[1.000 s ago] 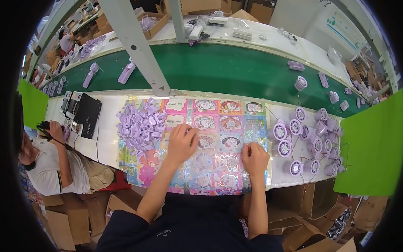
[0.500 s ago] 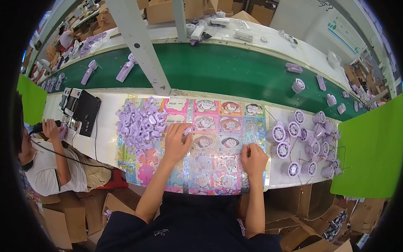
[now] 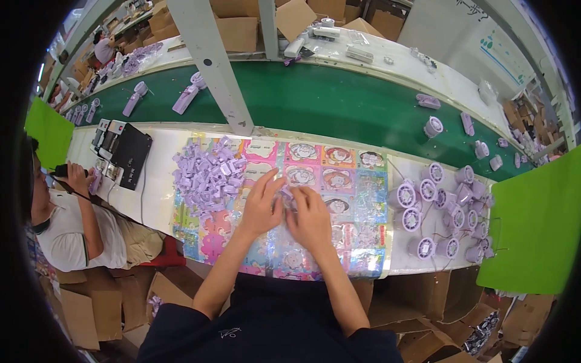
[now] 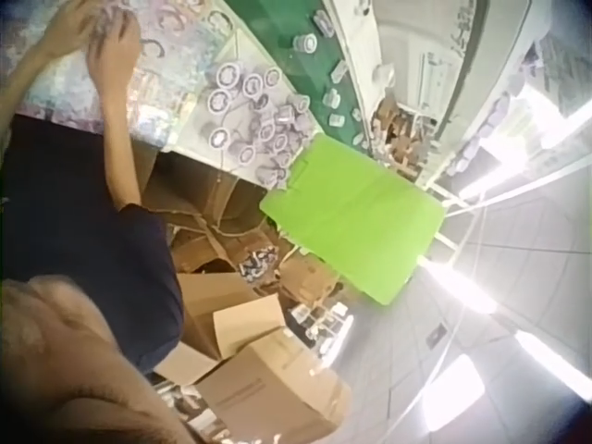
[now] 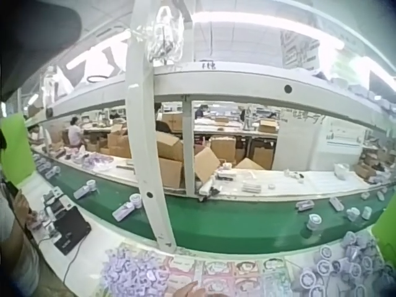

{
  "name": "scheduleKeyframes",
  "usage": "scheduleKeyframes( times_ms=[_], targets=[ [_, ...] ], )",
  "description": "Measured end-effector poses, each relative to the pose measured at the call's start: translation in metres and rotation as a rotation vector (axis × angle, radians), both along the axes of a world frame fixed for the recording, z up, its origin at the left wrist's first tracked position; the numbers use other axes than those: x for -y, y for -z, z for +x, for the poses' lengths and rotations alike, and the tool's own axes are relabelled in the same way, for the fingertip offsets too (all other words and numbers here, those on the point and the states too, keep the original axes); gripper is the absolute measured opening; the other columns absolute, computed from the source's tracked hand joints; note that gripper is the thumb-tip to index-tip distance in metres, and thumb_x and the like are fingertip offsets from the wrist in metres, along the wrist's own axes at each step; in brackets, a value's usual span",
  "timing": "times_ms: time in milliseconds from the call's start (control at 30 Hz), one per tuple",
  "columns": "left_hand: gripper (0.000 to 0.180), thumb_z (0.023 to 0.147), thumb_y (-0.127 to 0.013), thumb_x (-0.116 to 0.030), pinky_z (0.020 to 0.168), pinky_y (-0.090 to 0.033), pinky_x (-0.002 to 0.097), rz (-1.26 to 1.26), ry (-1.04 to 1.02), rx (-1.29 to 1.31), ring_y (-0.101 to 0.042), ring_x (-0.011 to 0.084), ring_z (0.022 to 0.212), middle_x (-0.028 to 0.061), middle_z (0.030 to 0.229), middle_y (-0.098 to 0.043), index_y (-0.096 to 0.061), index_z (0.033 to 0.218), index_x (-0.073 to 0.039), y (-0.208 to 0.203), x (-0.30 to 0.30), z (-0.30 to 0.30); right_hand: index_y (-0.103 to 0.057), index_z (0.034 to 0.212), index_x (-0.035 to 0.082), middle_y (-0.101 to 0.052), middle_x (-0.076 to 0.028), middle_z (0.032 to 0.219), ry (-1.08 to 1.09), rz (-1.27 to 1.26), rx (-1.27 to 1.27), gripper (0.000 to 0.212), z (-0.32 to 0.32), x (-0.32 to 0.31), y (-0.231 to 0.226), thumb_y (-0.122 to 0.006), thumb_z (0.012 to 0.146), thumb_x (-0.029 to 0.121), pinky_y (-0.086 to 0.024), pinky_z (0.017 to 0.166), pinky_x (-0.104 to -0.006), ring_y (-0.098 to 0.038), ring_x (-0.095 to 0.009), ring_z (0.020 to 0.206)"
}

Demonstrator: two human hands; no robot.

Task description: The person assembles portable fans by attaching plastic hinges to fan head units, connecting the fan heads to handle housings, and placing the assembled fans onto the conveyor belt.

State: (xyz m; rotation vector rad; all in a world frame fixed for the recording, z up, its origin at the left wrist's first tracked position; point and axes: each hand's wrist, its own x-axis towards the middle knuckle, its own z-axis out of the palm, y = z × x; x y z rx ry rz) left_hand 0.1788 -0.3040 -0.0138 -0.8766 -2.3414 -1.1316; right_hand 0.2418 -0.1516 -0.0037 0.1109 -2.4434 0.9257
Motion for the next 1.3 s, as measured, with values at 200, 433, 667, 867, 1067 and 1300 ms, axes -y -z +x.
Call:
scheduleKeyframes(
  times_ms=[200,433,667,867,1067,1300],
  targets=[
    [0.048,0.082,-0.068,-0.012,0.113,-0.028,0.0583,-0.157,-0.554,-0.092,-0.047,0.0411,0.129,0.0184,0.127,-0.057,-0.057,0.128,0.0,0.007,0.022,0.01,-0.063,0.118,0.002,-0.063,-0.014,0.115,-0.126,0.034,0.036,0.039,0.0,-0.01,0.009,-0.071,0.08,0.001,-0.052,0.084,-0.0438,-0.061,-0.035,0.099],
    [0.046,0.088,-0.066,-0.012,0.119,-0.024,0.0566,-0.244,-0.645,-0.063,-0.045,0.0396,0.131,0.021,0.123,-0.056,-0.055,0.13,0.0,0.01,0.025,-0.001,-0.064,0.115,0.001,-0.063,-0.015,0.107,-0.024,-0.038,0.025,0.031,0.005,-0.005,0.01,-0.071,0.084,0.004,-0.051,0.081,-0.0437,-0.062,-0.036,0.096],
    [0.031,0.091,-0.061,-0.005,0.119,-0.026,0.057,-0.264,-0.594,-0.127,-0.054,0.0329,0.123,0.014,0.107,-0.063,-0.061,0.121,-0.001,0.012,0.027,0.005,-0.065,0.114,0.0,-0.061,-0.015,0.096,0.003,-0.356,0.148,0.023,0.016,-0.017,0.007,-0.066,0.091,0.005,-0.051,0.075,-0.0393,-0.062,-0.03,0.086],
    [0.022,0.09,-0.062,-0.004,0.114,-0.033,0.0551,-0.201,-0.445,-0.168,-0.06,0.0322,0.111,0.0126,0.099,-0.065,-0.065,0.112,-0.003,0.01,0.021,0.008,-0.068,0.103,0.0,-0.06,-0.011,0.087,-0.006,-0.287,0.192,0.012,0.037,-0.055,0.009,-0.062,0.092,-0.001,-0.046,0.062,-0.0325,-0.058,-0.022,0.07],
    [0.022,0.086,-0.068,0.001,0.096,-0.046,0.0478,-0.02,-0.186,-0.092,-0.062,0.0358,0.106,0.0158,0.1,-0.066,-0.064,0.108,-0.002,0.007,-0.019,0.018,-0.067,0.108,0.001,-0.062,-0.012,0.095,0.093,-0.354,0.165,0.025,0.04,-0.039,0.003,-0.074,0.086,0.012,-0.049,0.066,-0.0337,-0.059,-0.024,0.074],
    [0.026,0.082,-0.073,0.001,0.085,-0.048,0.0441,0.0,-0.099,-0.065,-0.064,0.0336,0.094,0.0129,0.1,-0.067,-0.065,0.108,-0.002,0.008,-0.023,0.026,-0.072,0.102,0.008,-0.062,-0.008,0.098,0.046,-0.068,0.138,0.02,0.041,-0.028,0.006,-0.075,0.082,0.01,-0.045,0.083,-0.0409,-0.06,-0.028,0.092]
  ],
)
